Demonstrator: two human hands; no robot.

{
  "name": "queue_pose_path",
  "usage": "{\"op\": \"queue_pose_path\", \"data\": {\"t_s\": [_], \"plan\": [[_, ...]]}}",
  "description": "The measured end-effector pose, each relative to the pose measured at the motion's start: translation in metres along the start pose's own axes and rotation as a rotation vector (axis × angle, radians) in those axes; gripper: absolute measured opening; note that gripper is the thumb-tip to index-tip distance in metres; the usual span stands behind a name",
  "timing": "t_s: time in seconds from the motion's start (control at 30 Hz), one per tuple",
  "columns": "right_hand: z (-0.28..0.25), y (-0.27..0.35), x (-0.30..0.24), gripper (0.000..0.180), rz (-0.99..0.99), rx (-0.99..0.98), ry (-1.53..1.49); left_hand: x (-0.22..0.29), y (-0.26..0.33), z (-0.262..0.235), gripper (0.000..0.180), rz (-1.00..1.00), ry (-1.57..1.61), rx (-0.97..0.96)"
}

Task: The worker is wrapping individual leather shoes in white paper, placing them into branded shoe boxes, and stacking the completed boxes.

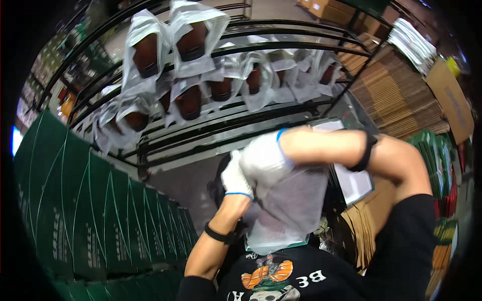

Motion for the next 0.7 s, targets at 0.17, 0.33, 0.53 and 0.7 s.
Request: {"op": "queue_pose_path", "data": {"t_s": [0.17,0.33,0.53,0.7], "plan": [[0.025,0.101,0.029,0.04,0.098,1.149,-0.262,0.032,0.034,-0.067,0.049,0.256,-0.123,0.26],[0.288,0.247,0.146,0.085,1.604,0.776,-0.102,0.135,0.031,-0.076,0.063,0.747,-0.003,0.158],[0.308,0.274,0.126,0.072,1.369,0.778,0.133,0.112,0.01,0.012,0.065,0.621,-0.199,-0.065],[0.255,0.333,0.102,0.059,1.424,0.918,0.071,0.116,0.059,-0.035,0.062,0.59,-0.116,0.254]]}}
Point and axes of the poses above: each hand's wrist, its own y-axis away from the middle knuckle, its own z-axis out of the palm, x = y × z, the point moved 10 cm from there along -y, towards the middle knuckle, and after that the axes turned 6 degrees about z, right-handed, at the moved point
